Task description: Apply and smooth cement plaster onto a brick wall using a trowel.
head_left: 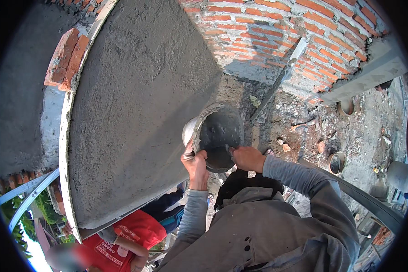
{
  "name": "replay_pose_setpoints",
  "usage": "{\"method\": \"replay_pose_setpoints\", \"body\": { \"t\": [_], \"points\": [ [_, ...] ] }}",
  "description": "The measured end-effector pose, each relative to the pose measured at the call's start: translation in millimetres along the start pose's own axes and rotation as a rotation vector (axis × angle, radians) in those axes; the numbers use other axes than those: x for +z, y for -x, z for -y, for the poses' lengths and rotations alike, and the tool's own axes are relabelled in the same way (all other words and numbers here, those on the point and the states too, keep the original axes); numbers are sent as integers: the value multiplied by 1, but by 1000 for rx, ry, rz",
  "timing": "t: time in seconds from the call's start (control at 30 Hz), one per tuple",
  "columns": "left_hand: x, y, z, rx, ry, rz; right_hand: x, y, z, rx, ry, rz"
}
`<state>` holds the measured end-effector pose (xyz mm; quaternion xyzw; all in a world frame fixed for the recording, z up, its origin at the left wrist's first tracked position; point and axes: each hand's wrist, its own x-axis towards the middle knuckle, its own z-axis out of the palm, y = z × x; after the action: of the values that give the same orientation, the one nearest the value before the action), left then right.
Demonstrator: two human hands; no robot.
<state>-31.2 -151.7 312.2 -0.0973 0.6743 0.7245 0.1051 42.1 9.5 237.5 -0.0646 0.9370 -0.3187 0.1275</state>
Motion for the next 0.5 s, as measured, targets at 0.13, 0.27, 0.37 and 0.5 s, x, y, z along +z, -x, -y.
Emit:
{"method": "replay_pose_setpoints", "body": {
  "t": [0.13,0.27,0.37,0.5],
  "points": [
    [15,9,-7,66,-50,60,-49,11,0,61,73,-206],
    [50,15,-11,140,-124,129,-31,16,-25,120,214,-288],
    [59,29,2,333,-282,293,-8,24,-53,-116,316,-252],
    [65,37,6,311,-311,401,-53,42,-64,411,-975,493]
  ]
}}
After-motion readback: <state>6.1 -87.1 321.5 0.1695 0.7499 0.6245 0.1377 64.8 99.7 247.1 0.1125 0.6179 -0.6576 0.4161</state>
